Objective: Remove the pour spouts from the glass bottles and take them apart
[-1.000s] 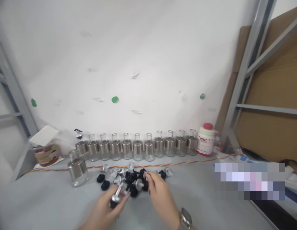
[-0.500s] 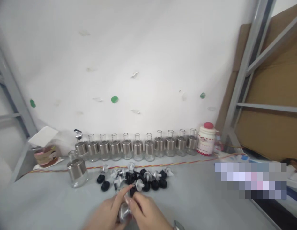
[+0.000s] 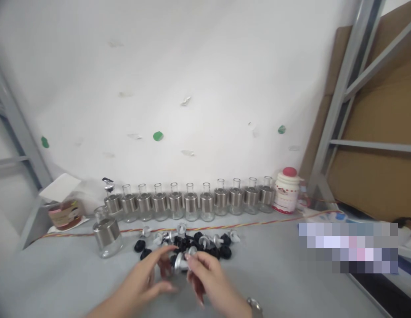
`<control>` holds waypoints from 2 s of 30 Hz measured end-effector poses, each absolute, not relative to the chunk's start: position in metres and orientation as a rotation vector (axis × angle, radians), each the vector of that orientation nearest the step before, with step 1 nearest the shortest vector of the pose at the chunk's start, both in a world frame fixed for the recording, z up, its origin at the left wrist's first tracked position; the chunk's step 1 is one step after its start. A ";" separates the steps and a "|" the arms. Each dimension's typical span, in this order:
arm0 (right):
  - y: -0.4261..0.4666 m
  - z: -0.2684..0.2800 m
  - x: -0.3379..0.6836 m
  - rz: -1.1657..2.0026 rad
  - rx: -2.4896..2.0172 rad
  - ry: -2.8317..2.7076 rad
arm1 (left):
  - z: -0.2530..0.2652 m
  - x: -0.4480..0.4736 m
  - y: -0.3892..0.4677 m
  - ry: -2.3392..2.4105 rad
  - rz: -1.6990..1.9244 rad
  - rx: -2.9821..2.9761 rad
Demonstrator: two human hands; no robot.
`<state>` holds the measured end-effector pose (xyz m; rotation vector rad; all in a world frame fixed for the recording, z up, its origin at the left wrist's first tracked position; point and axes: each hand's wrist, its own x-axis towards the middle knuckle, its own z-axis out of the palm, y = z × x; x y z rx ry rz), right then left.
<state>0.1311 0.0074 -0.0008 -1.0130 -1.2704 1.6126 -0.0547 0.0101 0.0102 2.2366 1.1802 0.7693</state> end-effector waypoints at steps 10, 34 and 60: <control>-0.001 0.002 0.123 1.946 -0.891 -0.985 | 0.004 -0.045 0.001 1.133 0.751 2.416; 0.002 -0.026 0.108 1.825 -0.695 -1.182 | -0.010 -0.029 -0.004 1.313 1.022 2.213; -0.006 -0.017 0.106 1.581 -1.010 -1.328 | -0.019 -0.040 0.004 1.060 1.173 2.483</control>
